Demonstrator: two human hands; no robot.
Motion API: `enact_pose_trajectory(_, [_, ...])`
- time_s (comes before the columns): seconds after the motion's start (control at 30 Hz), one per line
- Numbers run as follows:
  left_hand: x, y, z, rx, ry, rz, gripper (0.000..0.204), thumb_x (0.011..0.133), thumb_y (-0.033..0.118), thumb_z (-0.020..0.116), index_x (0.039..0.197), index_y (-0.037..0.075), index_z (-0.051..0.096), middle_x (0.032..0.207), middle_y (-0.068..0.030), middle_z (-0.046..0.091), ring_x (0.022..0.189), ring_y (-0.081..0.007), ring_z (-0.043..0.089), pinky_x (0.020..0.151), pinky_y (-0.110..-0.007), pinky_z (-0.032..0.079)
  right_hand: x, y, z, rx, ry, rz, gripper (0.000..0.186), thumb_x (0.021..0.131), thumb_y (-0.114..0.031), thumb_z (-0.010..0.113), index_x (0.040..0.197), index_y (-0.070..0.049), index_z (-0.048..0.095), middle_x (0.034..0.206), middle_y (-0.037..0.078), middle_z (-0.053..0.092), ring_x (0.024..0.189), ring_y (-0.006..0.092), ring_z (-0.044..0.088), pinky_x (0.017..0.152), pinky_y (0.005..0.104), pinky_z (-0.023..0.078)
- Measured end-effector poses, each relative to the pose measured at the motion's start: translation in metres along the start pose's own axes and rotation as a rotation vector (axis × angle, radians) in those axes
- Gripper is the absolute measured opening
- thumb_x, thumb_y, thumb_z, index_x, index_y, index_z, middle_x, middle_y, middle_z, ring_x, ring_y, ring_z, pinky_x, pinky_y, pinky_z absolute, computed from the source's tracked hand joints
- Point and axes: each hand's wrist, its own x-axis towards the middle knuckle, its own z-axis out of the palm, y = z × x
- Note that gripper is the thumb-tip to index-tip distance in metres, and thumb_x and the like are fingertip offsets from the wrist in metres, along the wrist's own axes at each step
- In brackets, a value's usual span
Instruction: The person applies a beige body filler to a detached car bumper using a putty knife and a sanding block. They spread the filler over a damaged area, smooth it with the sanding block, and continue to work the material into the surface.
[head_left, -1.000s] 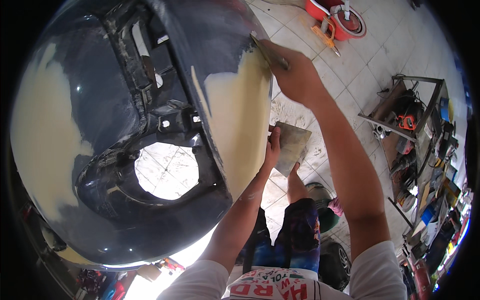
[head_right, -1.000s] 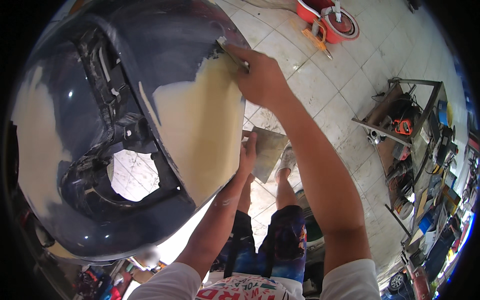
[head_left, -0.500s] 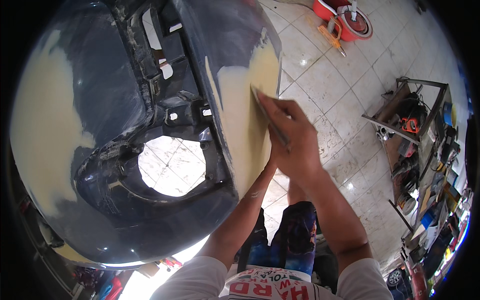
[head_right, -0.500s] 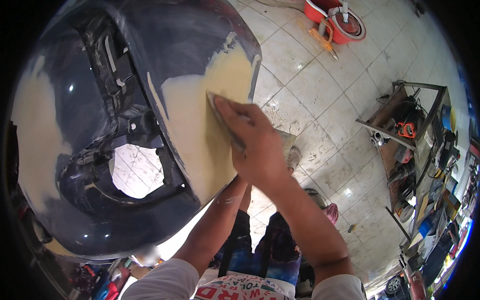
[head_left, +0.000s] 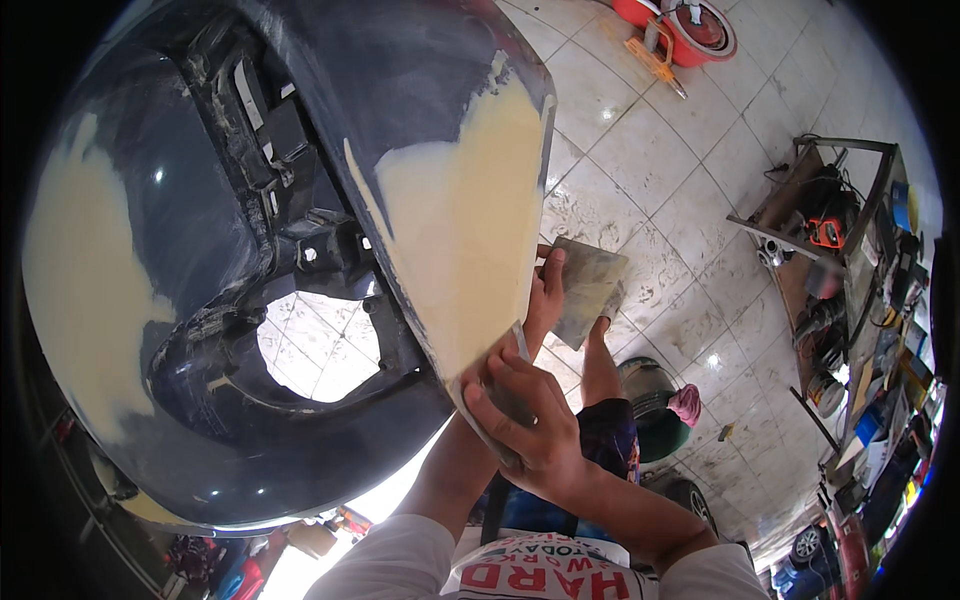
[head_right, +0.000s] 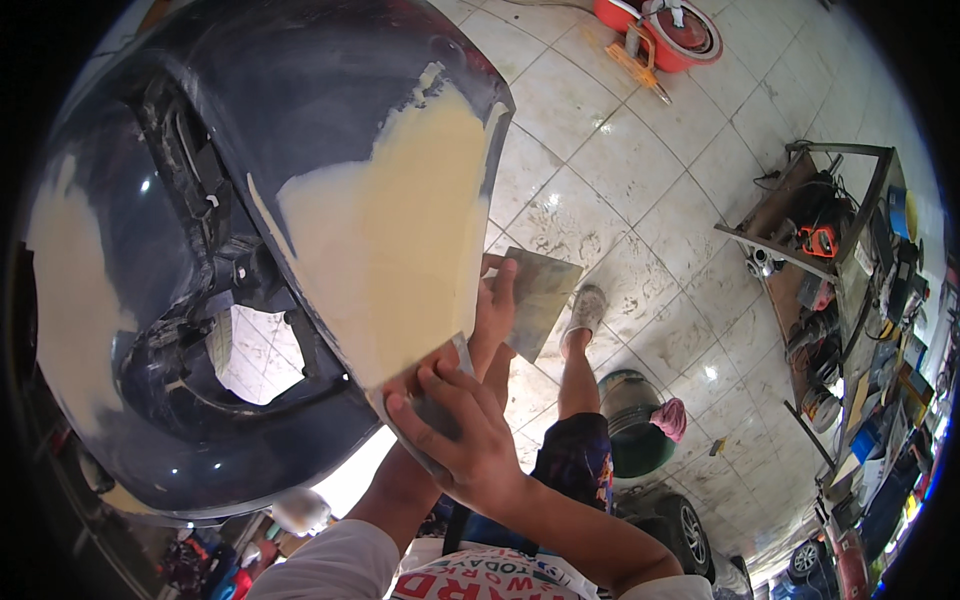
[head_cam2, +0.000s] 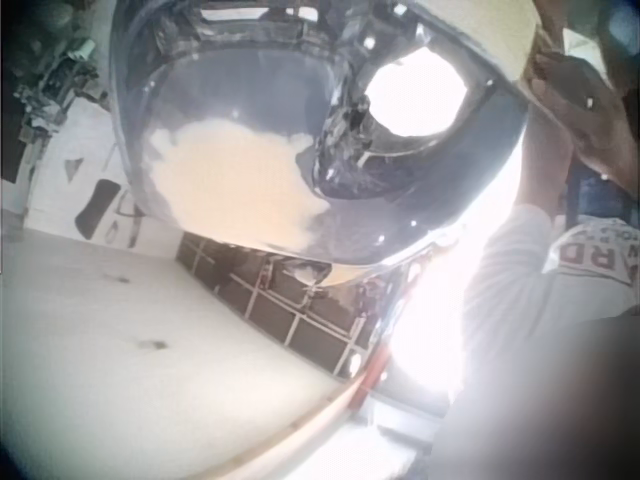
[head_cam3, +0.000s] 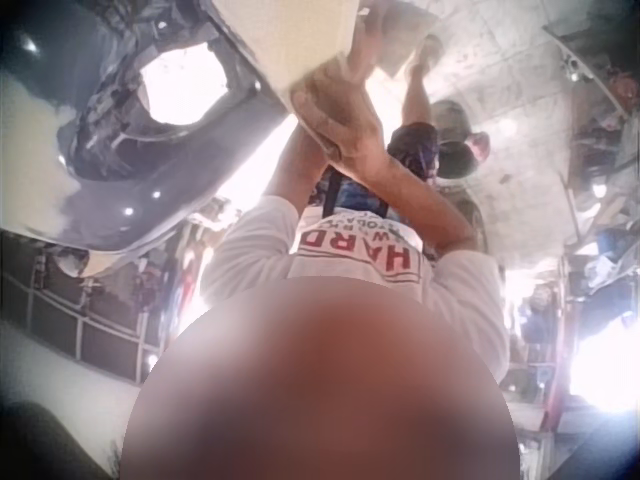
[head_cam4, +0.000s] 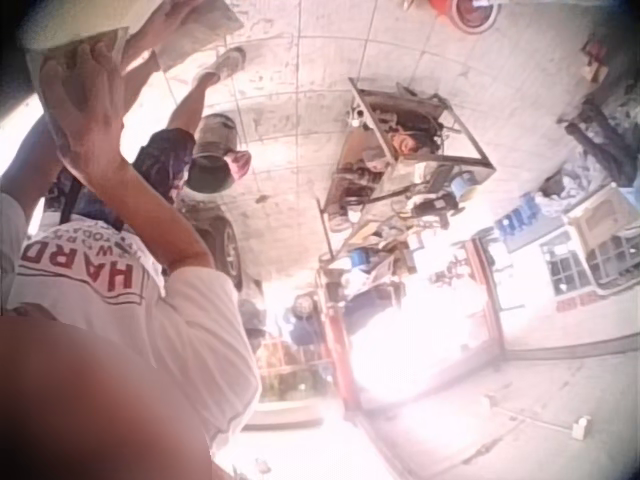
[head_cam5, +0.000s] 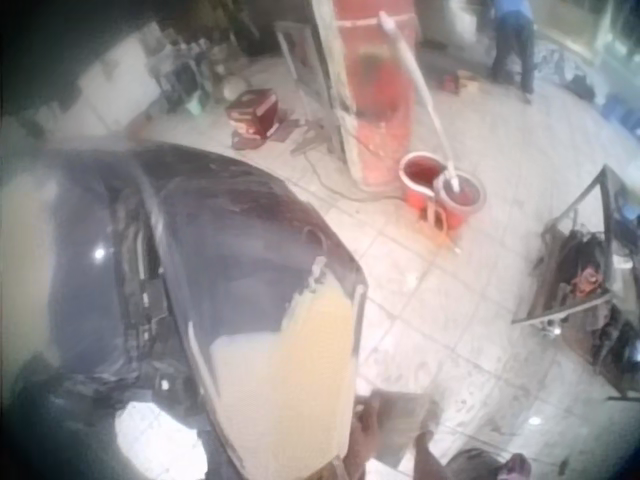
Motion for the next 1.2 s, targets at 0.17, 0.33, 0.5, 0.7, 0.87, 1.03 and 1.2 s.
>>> enact_pose_trajectory(0.17, [0.001, -0.02, 0.004, 0.089, 0.064, 0.13, 0.03, 0.109, 0.034, 0.067, 0.1, 0.005, 0.072, 0.079, -0.0087, 0.073, 0.076, -0.0226, 0.071, 0.076, -0.037, 0.055, -0.001, 0.014, -0.063, 0.011, -0.269, -0.061, 0.063, 0.072, 0.009, 0.077, 0.133, -0.008, 0.076, 0.136, 0.022, 0.068, 0.125, 0.0424, 0.069, 0.104, 0.0461, 0.057])
enact_pose_trajectory(0.33, [0.004, -0.026, 0.006, 0.087, 0.135, 0.263, 0.023, 0.108, 0.023, 0.07, 0.1, 0.001, 0.07, 0.081, -0.0078, 0.071, 0.067, -0.0196, 0.068, 0.063, -0.034, 0.054, 0.095, 0.089, -0.101, 0.06, -0.089, 0.187, 0.051, 0.09, 0.006, 0.062, 0.138, -0.007, 0.072, 0.132, 0.018, 0.074, 0.125, 0.0294, 0.071, 0.106, 0.0385, 0.054])
enact_pose_trajectory(0.5, [0.007, -0.027, 0.003, 0.148, 0.148, 0.358, 0.023, 0.107, 0.021, 0.07, 0.098, 0.0, 0.068, 0.08, -0.0069, 0.07, 0.063, -0.0177, 0.066, 0.057, -0.032, 0.051, 0.208, 0.153, -0.091, -0.081, -0.131, 0.295, 0.051, 0.102, -0.001, 0.057, 0.15, -0.015, 0.064, 0.117, 0.013, 0.077, 0.095, 0.0162, 0.067, 0.088, 0.0324, 0.054])
enact_pose_trajectory(0.7, [0.004, -0.022, 0.004, 0.106, 0.154, 0.302, 0.024, 0.106, 0.022, 0.072, 0.094, 0.002, 0.069, 0.078, -0.007, 0.069, 0.06, -0.0174, 0.065, 0.056, -0.034, 0.05, 0.251, 0.146, -0.08, -0.146, -0.196, 0.286, 0.058, 0.1, -0.004, 0.056, 0.155, -0.023, 0.061, 0.107, 0.012, 0.076, 0.085, 0.0153, 0.065, 0.081, 0.0324, 0.055])
enact_pose_trajectory(0.87, [0.005, -0.018, 0.003, 0.141, 0.168, 0.327, 0.021, 0.105, 0.021, 0.074, 0.095, 0.003, 0.071, 0.08, -0.0072, 0.07, 0.059, -0.0185, 0.065, 0.056, -0.035, 0.05, 0.255, 0.132, -0.069, -0.159, -0.169, 0.181, 0.059, 0.099, -0.004, 0.056, 0.155, -0.023, 0.061, 0.106, 0.013, 0.075, 0.092, 0.0197, 0.069, 0.086, 0.0341, 0.056])
enact_pose_trajectory(1.03, [0.005, -0.028, 0.01, 0.08, 0.128, 0.218, 0.018, 0.103, 0.021, 0.076, 0.098, 0.004, 0.072, 0.082, -0.0074, 0.07, 0.065, -0.0199, 0.067, 0.059, -0.035, 0.052, 0.222, 0.113, -0.047, -0.084, -0.049, -0.041, 0.065, 0.095, 0.002, 0.058, 0.154, -0.024, 0.061, 0.124, 0.015, 0.071, 0.11, 0.0298, 0.071, 0.095, 0.0384, 0.057])
enact_pose_trajectory(1.2, [0.003, -0.039, 0.018, 0.114, 0.305, 0.437, 0.028, 0.106, 0.038, 0.071, 0.106, 0.01, 0.074, 0.085, -0.0024, 0.07, 0.073, -0.0223, 0.068, 0.07, -0.037, 0.053, 0.16, 0.073, -0.031, -0.058, -0.012, -0.01, 0.07, 0.09, 0.008, 0.063, 0.153, -0.021, 0.063, 0.135, 0.015, 0.066, 0.119, 0.0336, 0.069, 0.1, 0.0386, 0.056])
